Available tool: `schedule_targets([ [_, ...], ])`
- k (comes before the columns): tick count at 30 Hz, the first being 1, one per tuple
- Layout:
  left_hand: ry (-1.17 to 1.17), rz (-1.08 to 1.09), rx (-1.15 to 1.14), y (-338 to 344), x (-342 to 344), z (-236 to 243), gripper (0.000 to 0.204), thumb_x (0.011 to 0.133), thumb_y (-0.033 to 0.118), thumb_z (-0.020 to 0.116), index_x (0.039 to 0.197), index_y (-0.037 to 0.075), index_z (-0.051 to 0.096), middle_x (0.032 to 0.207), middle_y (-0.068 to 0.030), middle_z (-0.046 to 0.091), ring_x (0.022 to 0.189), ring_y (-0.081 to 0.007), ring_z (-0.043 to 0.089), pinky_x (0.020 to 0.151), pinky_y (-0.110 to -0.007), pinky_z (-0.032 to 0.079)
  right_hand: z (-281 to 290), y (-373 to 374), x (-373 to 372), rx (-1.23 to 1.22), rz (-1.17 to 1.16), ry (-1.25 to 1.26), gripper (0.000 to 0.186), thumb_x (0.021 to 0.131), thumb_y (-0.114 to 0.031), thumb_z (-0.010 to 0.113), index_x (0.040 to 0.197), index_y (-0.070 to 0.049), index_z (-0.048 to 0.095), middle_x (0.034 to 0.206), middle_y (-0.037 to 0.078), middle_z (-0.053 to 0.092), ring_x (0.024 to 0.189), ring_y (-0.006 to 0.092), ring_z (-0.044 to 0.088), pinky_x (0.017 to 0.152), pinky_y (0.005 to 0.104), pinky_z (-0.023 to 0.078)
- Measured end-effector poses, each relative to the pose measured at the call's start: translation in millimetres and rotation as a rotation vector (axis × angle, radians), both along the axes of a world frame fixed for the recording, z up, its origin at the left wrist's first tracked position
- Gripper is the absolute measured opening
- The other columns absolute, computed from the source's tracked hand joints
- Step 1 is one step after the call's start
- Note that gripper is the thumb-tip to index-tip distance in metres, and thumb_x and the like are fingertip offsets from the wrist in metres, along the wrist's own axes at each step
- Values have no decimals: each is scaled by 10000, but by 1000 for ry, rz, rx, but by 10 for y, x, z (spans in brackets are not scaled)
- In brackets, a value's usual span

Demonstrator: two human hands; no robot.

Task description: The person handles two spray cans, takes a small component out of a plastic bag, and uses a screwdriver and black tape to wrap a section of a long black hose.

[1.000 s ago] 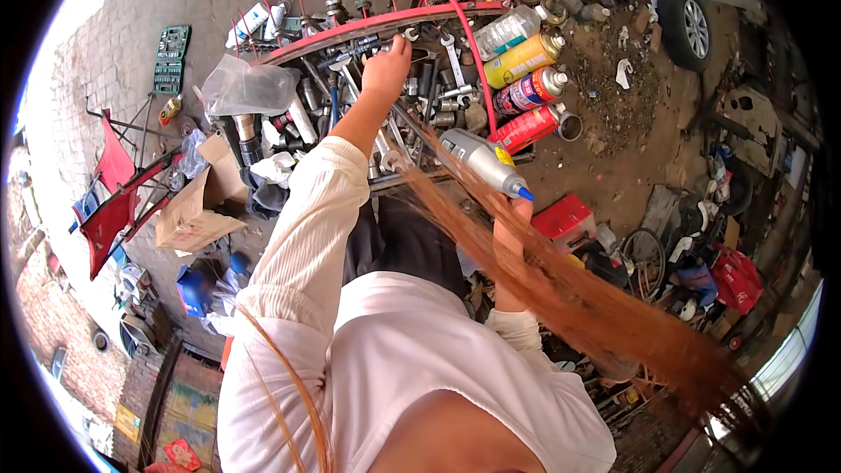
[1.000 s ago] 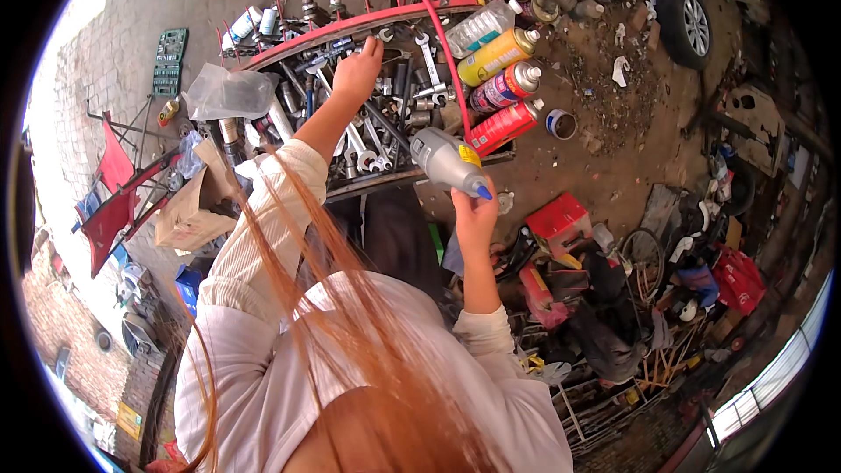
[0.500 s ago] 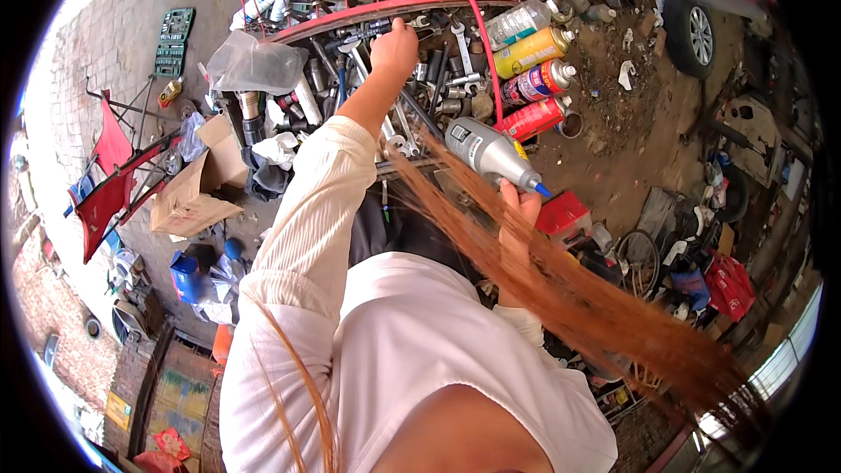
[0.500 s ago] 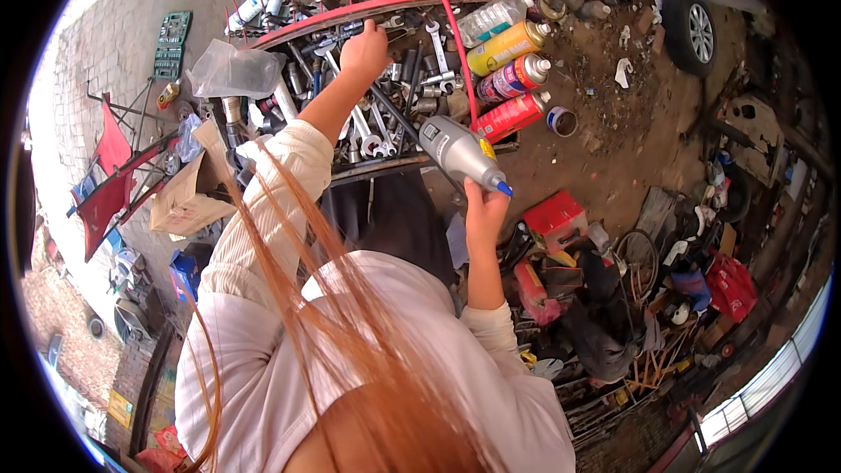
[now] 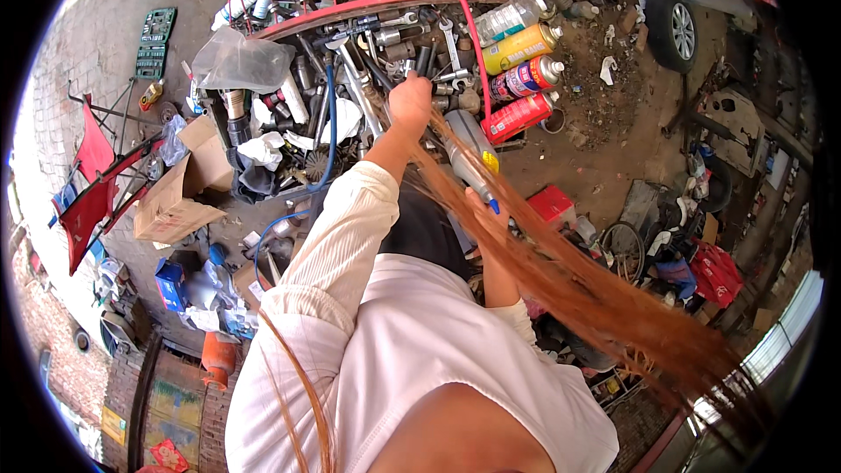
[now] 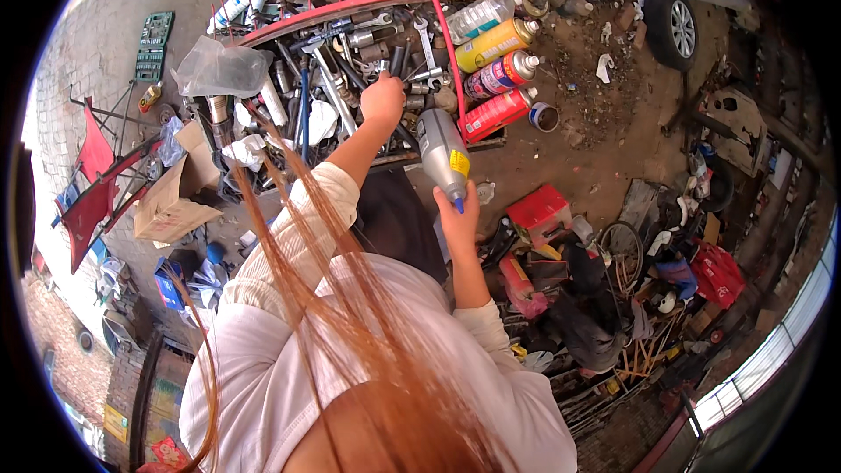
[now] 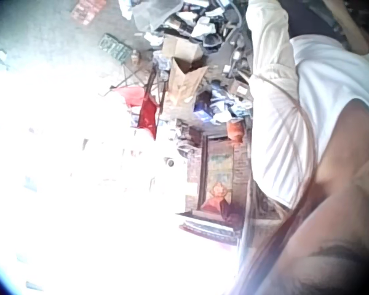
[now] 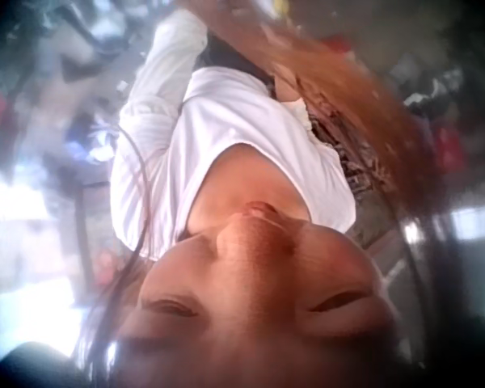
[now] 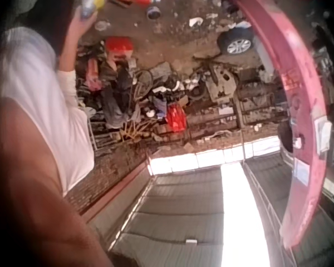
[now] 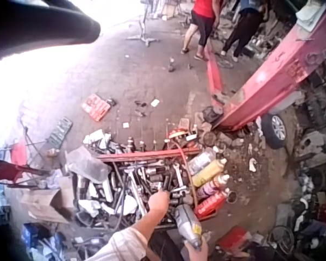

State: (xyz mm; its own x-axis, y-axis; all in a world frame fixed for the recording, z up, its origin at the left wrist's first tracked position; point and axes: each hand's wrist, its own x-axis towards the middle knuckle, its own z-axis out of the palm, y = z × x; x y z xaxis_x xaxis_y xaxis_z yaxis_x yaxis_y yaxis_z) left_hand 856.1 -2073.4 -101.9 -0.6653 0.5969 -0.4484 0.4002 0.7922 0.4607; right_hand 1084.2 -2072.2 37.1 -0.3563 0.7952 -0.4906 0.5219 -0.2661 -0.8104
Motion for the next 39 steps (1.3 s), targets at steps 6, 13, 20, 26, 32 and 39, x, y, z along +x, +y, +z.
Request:
schedule_targets([
  [6,-255,334,270,15,-149,-34,296,773,195,770,1002,21,703,790,-106,673,660,-261,662,598,-374,516,-28,153,57,-96,16,33,413,820,-127,747,1122,37,518,970,54,580,841,107,554,713,254,468],
  [13,-918,1075,730,-484,-720,567,315,879,126,705,1127,-30,589,750,4,573,529,-75,458,481,-244,389,-30,236,-2,-59,118,-62,451,823,-128,733,1168,73,522,1066,126,606,928,186,609,811,297,492],
  [20,-1406,1084,787,-946,-931,758,165,982,105,495,1072,-10,570,746,25,477,553,-41,396,488,-194,372,-264,264,158,200,256,-105,433,800,-120,745,1140,52,540,1123,159,533,988,251,580,810,332,492],
  [26,-1486,1134,758,-1172,-933,962,238,990,118,490,1136,-50,575,753,33,474,529,-24,386,467,-174,361,-192,219,140,403,308,-243,470,751,-129,782,1109,39,530,1131,166,485,1008,289,546,833,353,482],
  [32,-1441,1068,809,-1353,-911,978,109,977,112,500,992,22,560,714,59,455,535,-34,395,486,-191,376,-138,115,137,312,204,-255,459,745,-131,782,1095,27,532,1146,174,469,1036,314,539,849,364,484],
  [39,-1184,1034,766,-1526,-868,983,263,906,131,665,1100,-23,576,812,-16,588,573,-70,443,493,-235,405,-28,-15,108,356,89,-217,502,778,-120,767,1180,0,492,1167,143,436,920,218,581,752,319,505],
])
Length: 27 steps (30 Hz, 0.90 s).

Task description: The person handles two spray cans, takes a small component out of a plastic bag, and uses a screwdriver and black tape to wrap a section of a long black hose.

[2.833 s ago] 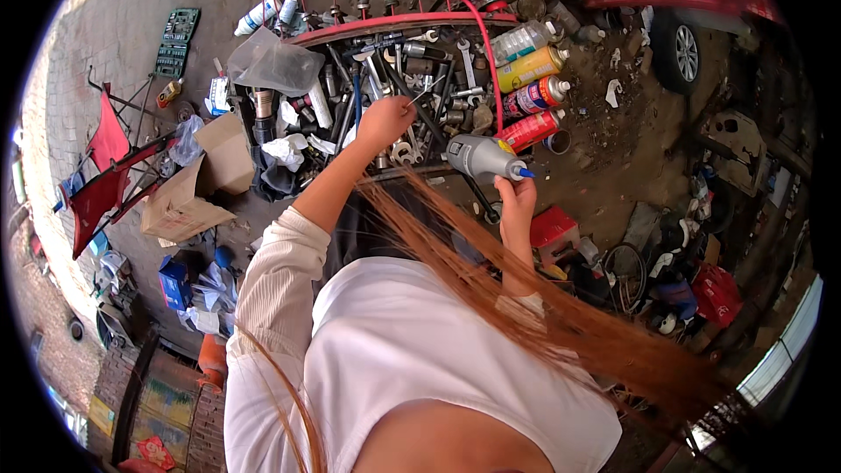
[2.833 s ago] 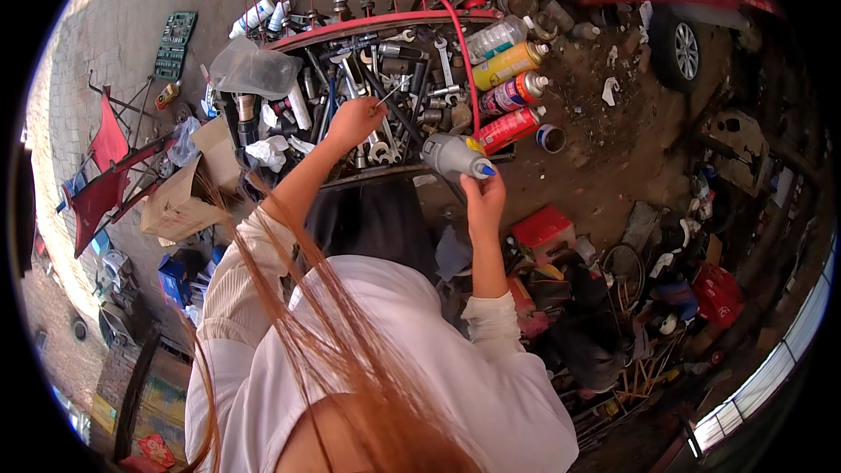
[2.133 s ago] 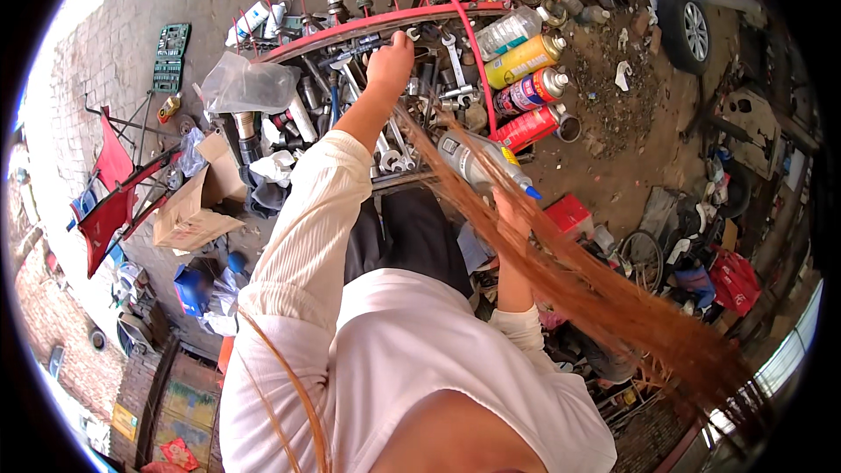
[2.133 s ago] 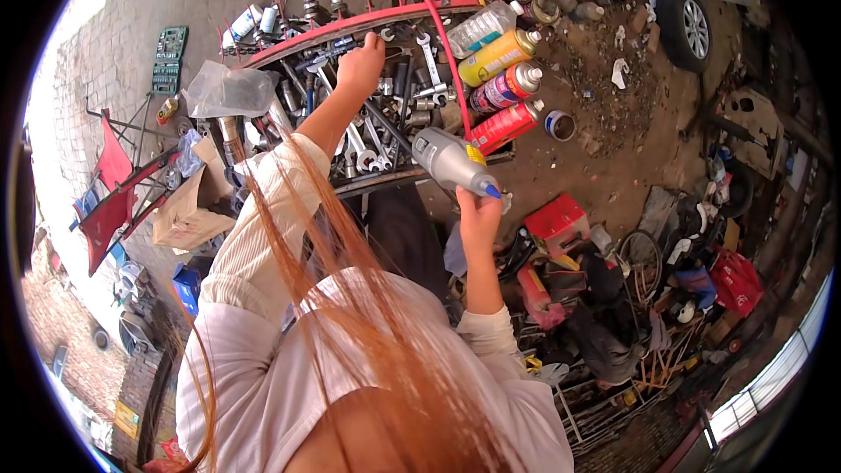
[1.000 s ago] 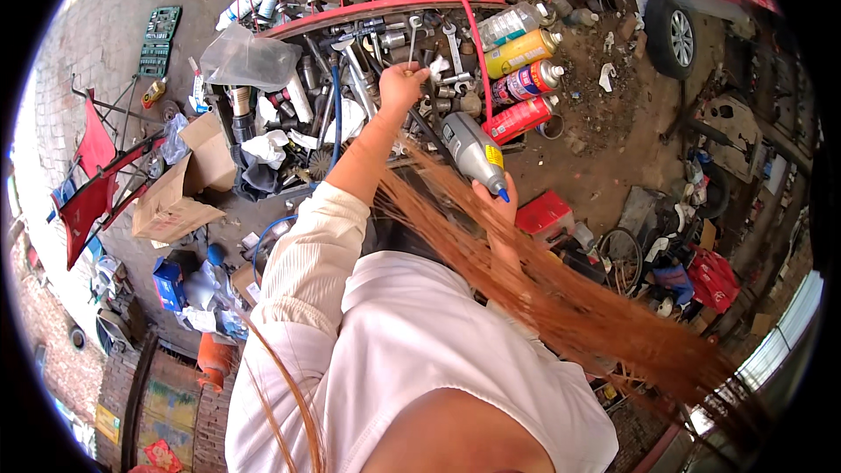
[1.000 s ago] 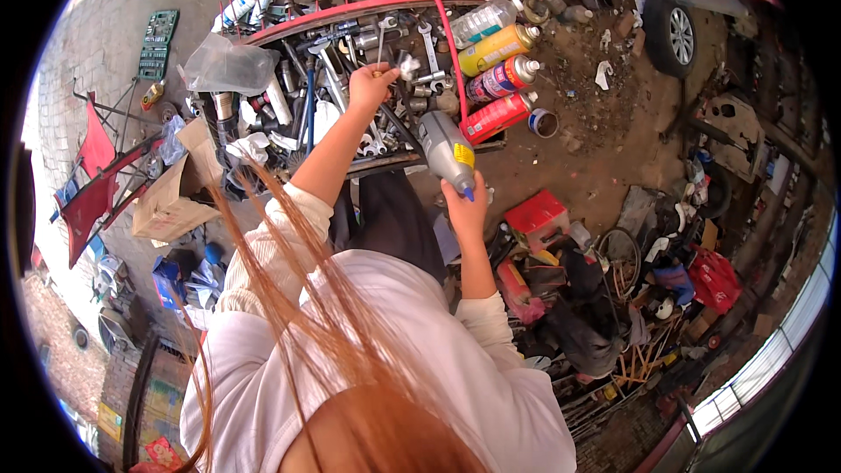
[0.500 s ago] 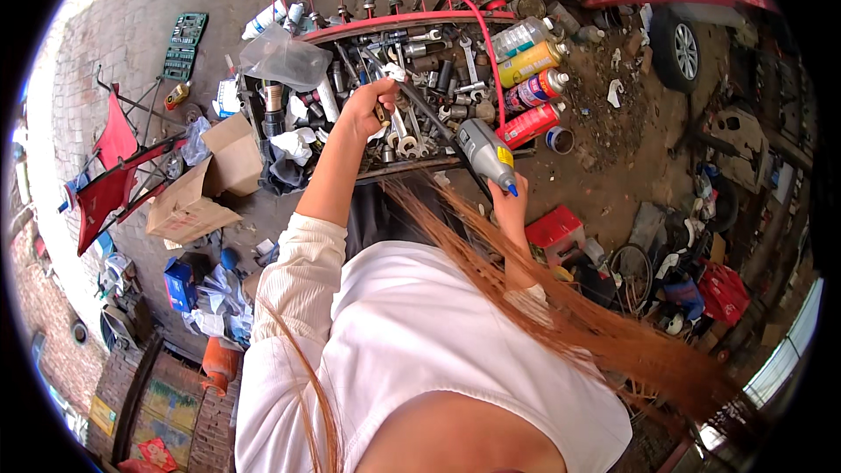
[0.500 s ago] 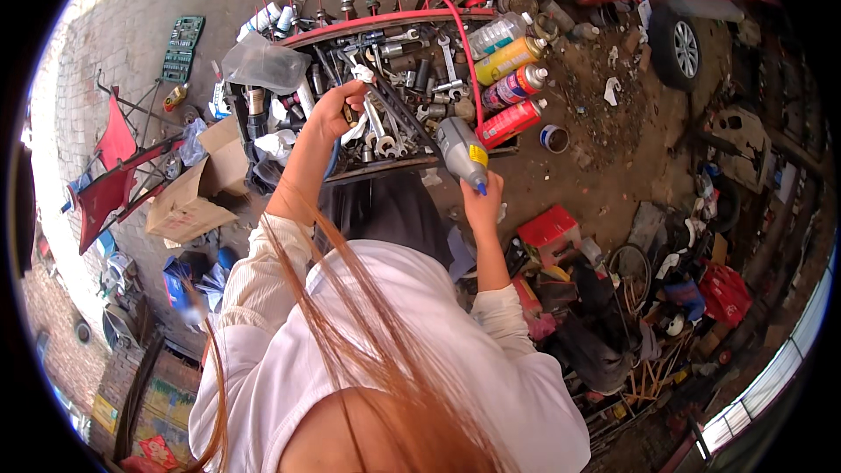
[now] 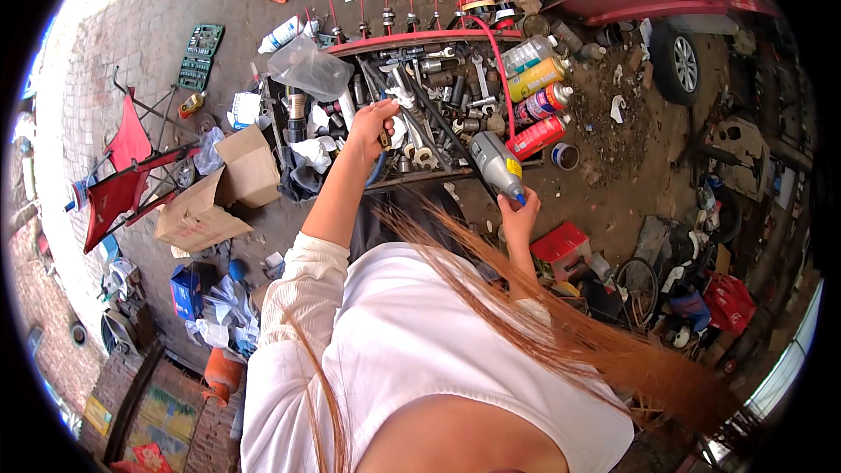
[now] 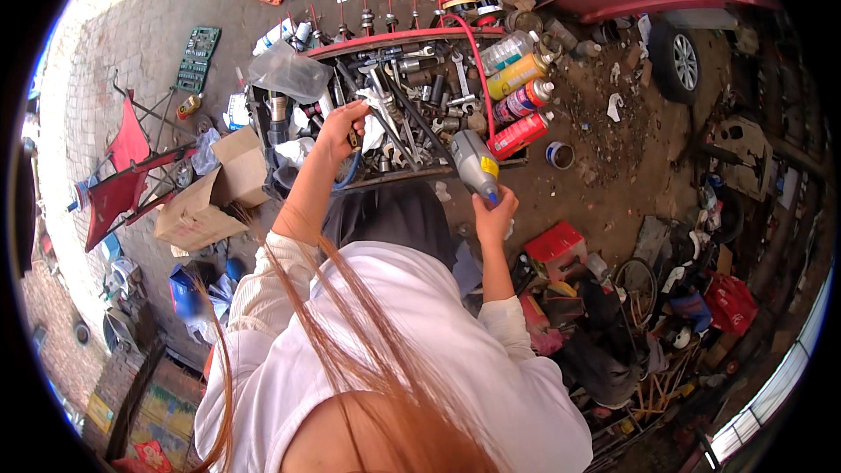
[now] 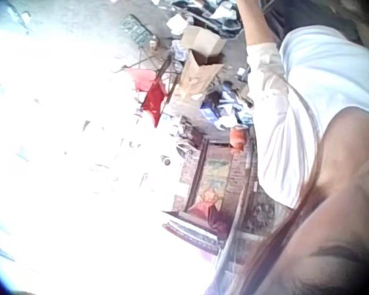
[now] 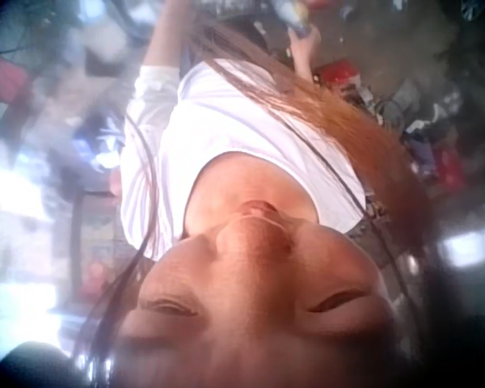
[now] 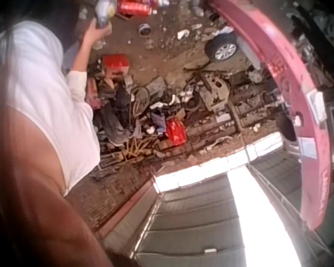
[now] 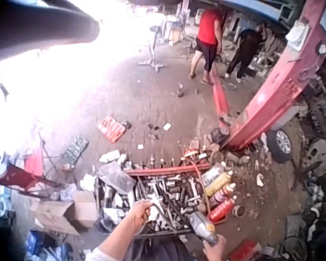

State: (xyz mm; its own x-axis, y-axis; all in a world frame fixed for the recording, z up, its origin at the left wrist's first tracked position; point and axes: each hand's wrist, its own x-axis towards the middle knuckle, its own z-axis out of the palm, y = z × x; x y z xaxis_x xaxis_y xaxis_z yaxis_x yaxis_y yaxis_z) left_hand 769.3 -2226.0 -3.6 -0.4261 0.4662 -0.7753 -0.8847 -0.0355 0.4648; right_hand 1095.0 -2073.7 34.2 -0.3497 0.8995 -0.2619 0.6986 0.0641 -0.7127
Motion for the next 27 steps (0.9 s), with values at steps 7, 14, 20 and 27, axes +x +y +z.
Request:
schedule_targets([
  [7,230,28,-185,-567,0,229,328,870,174,723,1096,-32,602,708,19,540,559,-69,466,502,-236,394,706,-247,-24,144,-84,57,373,835,-22,662,1154,-15,468,1127,111,417,774,129,521,678,250,455],
  [14,330,308,-414,-2157,-265,471,291,897,201,653,1084,-20,625,613,28,494,486,-66,452,461,-214,360,948,-409,-507,220,74,245,304,855,22,615,1131,0,490,1106,90,420,750,108,497,658,241,442],
  [20,1077,-502,-1549,-3525,-1,406,220,816,184,658,977,41,697,1146,-166,613,806,-316,662,689,-425,528,927,-474,-1013,161,238,296,263,854,22,616,1095,-16,517,1124,93,445,778,119,532,660,243,461],
  [27,952,-495,-1334,-2750,101,832,199,901,204,604,985,25,630,876,-200,658,847,-402,627,689,-474,485,770,-605,-1367,-14,448,297,144,853,-3,627,987,-21,577,1015,83,551,737,136,565,657,255,473],
])
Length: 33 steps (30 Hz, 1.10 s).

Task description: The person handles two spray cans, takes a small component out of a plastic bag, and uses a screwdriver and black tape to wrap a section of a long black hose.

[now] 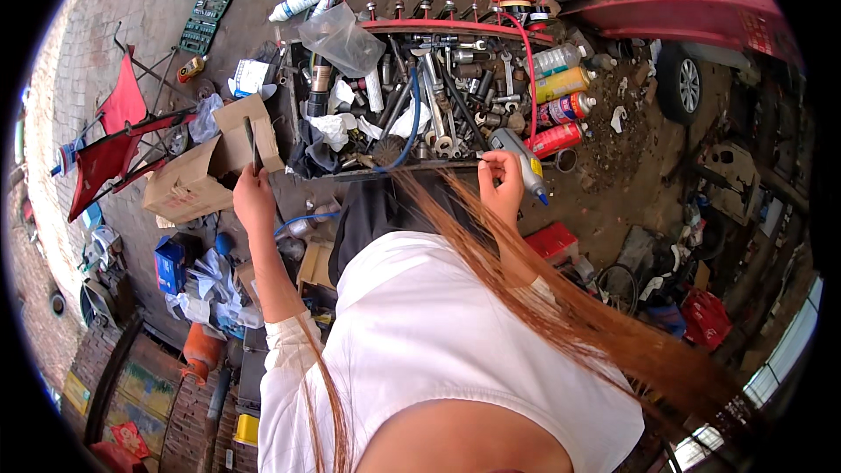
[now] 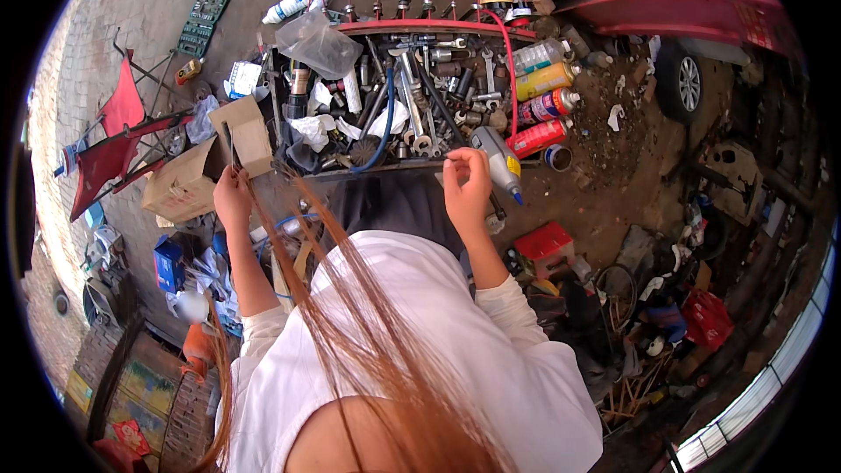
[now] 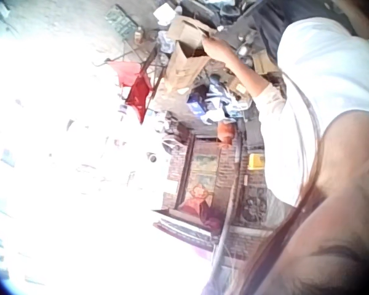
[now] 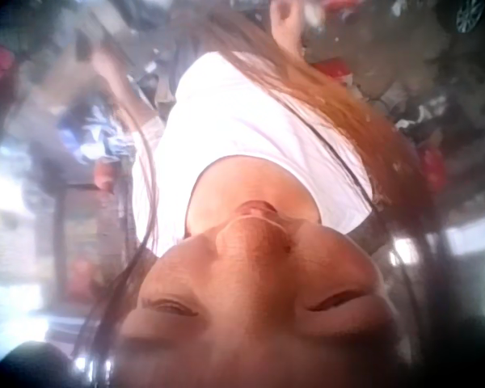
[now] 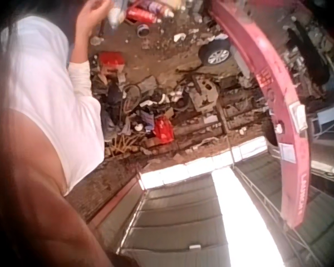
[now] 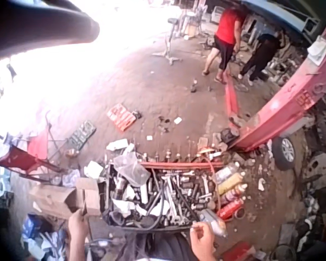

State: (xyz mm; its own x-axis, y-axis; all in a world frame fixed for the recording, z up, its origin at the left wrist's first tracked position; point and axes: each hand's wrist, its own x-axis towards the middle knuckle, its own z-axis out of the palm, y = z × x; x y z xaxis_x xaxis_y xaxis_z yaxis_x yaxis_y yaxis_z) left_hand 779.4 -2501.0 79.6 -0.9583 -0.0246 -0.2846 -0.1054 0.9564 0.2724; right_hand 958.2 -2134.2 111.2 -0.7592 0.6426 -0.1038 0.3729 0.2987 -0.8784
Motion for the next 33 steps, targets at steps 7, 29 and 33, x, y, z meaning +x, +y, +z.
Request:
schedule_targets([
  [7,16,64,728,1028,-31,62,266,944,181,626,1087,-43,611,845,-108,662,775,-170,635,716,-292,492,-539,-135,31,5,203,-262,247,831,-102,675,1036,-7,577,1001,138,605,966,286,602,864,378,472],
  [29,-98,-181,610,1397,-67,78,222,911,160,661,991,-44,622,737,-68,601,642,-116,529,606,-277,447,-1918,441,1761,124,-43,-841,428,894,-427,595,1036,-22,603,921,254,666,888,442,634,778,519,490],
  [33,-108,-232,601,1482,-77,94,222,905,161,667,986,-42,622,730,-64,596,640,-110,526,601,-274,443,-1753,75,1621,-41,-66,-890,458,923,-468,543,1005,-20,589,896,259,664,866,464,625,764,545,480],
])
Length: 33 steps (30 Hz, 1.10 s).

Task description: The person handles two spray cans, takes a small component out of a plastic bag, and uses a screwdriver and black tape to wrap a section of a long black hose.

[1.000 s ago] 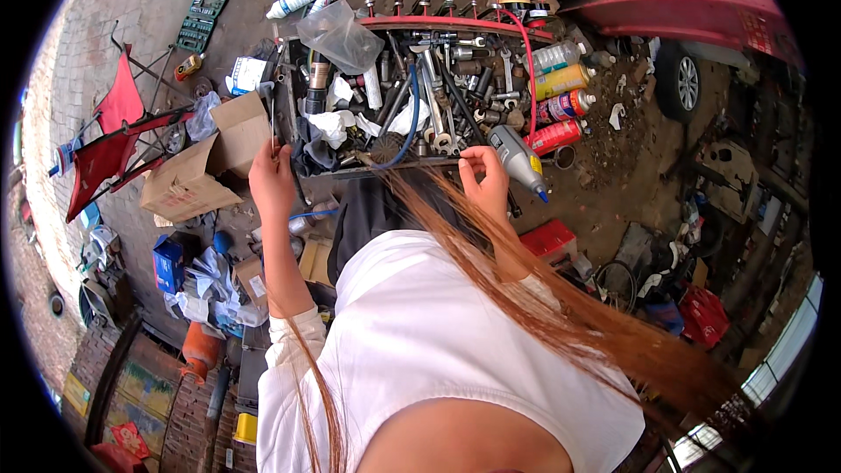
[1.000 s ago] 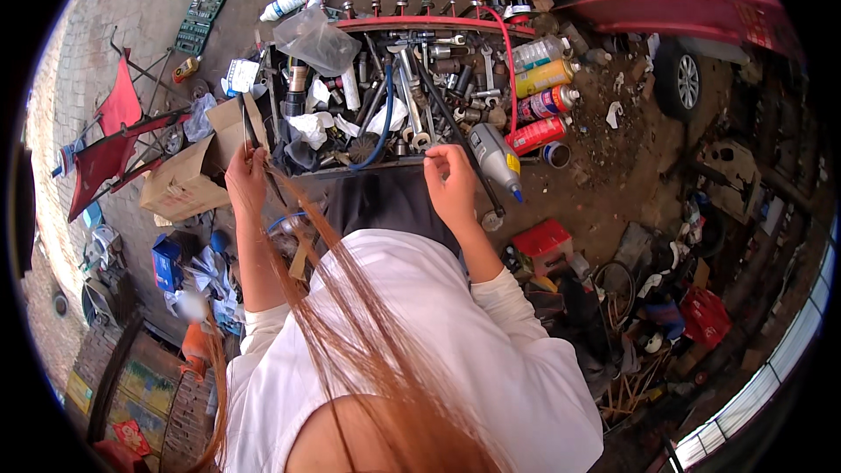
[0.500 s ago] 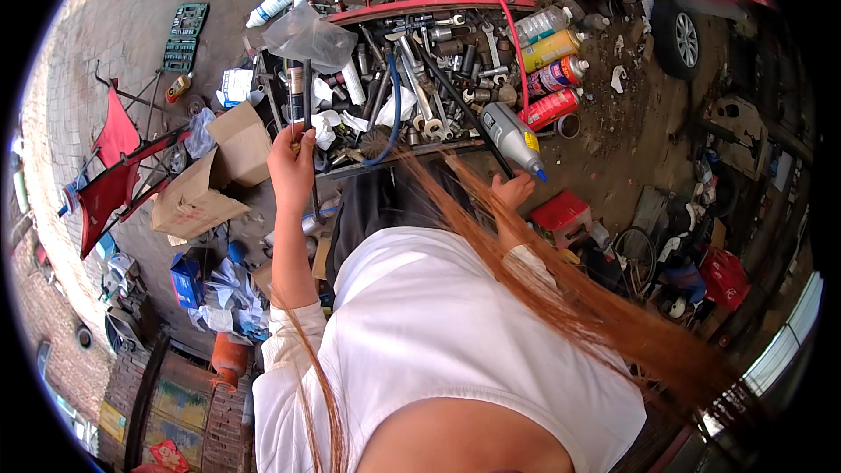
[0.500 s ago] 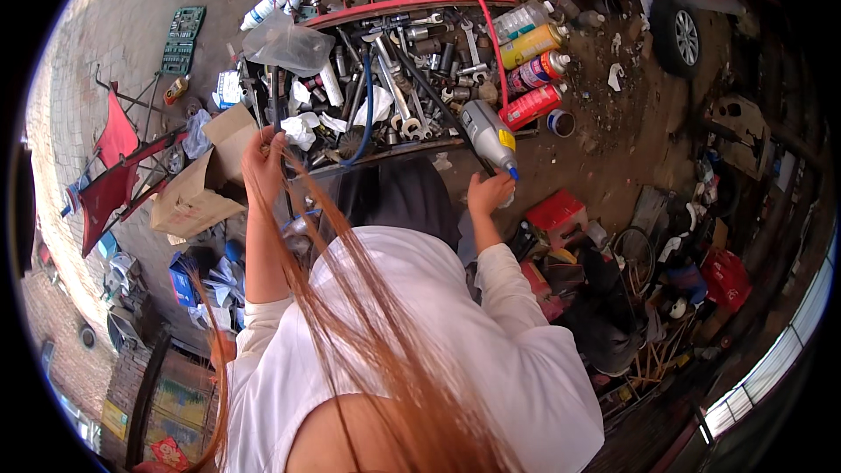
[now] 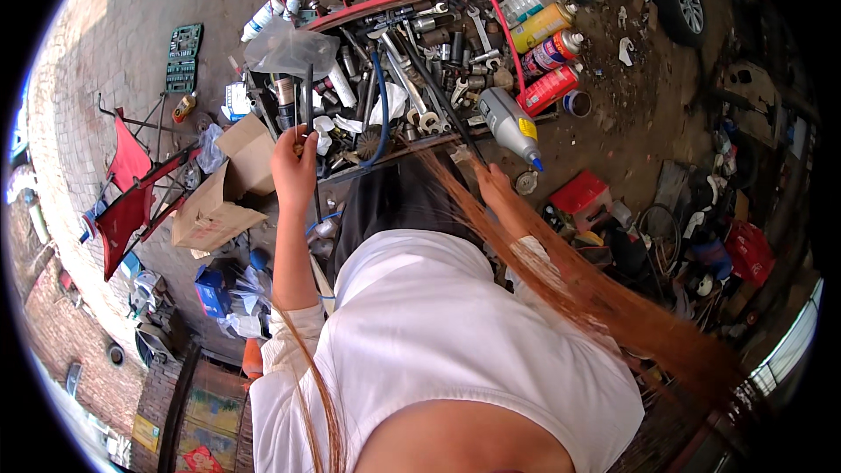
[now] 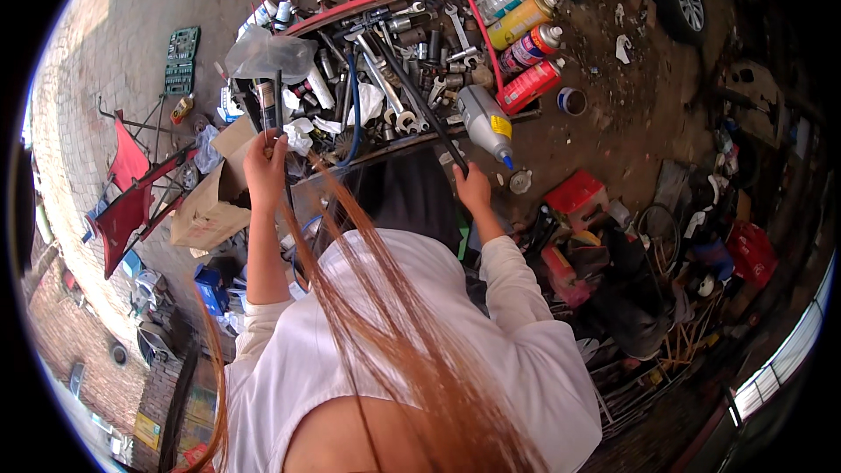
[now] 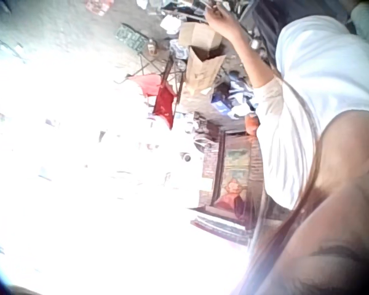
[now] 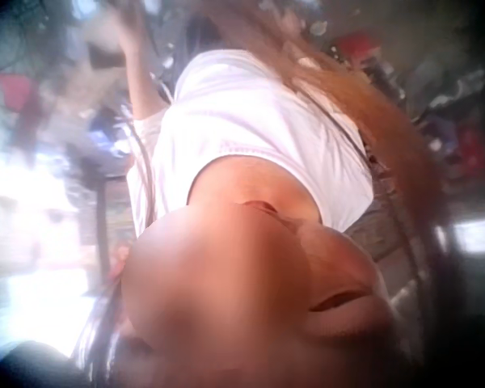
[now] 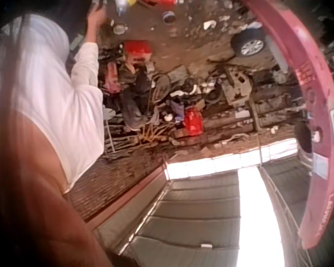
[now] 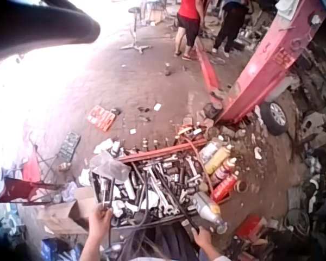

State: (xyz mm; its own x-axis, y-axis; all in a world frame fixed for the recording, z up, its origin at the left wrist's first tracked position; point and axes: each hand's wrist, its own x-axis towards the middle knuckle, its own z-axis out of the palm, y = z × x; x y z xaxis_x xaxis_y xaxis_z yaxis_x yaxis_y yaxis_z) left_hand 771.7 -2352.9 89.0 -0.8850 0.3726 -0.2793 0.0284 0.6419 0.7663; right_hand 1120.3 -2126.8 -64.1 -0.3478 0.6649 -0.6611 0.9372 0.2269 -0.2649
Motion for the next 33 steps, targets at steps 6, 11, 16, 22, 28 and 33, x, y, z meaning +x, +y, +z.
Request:
schedule_targets([
  [6,3,-25,-16,52,29,-20,232,899,166,678,999,-37,627,747,-70,610,649,-117,537,611,-274,450,-256,-179,47,39,84,211,531,941,-521,482,969,-3,597,902,273,658,891,466,618,783,546,477],
  [11,-20,-91,13,92,19,-162,247,889,173,687,1000,-40,629,774,-88,631,665,-143,565,620,-289,462,-504,-261,16,-105,31,251,555,926,-542,511,1000,-1,610,947,273,659,913,446,625,804,513,486],
  [16,-34,-100,-63,75,65,-131,245,873,167,696,988,-39,634,792,-105,633,680,-172,588,641,-297,471,-246,-69,-336,220,-433,619,524,802,-337,770,1135,24,588,1097,208,631,1014,312,630,855,411,500],
  [22,-20,-91,-30,77,88,-179,251,863,168,699,1003,-31,637,837,-129,643,724,-225,620,670,-329,485,101,360,-684,178,-693,1131,743,716,-85,839,1324,12,423,1289,155,496,1182,255,535,978,383,475],
  [28,-7,-41,-19,81,103,-93,241,860,163,699,998,-25,638,851,-138,648,743,-241,631,678,-335,491,331,568,-914,128,-851,1095,691,730,-31,815,1311,7,442,1271,174,537,1161,244,556,980,388,481],
  [33,-22,9,-4,-8,126,-58,233,855,166,698,972,-24,632,845,-146,647,739,-267,627,681,-350,488,796,713,-1093,-21,-1185,905,598,796,-165,782,1303,-66,481,1309,81,543,1166,237,561,916,399,520],
])
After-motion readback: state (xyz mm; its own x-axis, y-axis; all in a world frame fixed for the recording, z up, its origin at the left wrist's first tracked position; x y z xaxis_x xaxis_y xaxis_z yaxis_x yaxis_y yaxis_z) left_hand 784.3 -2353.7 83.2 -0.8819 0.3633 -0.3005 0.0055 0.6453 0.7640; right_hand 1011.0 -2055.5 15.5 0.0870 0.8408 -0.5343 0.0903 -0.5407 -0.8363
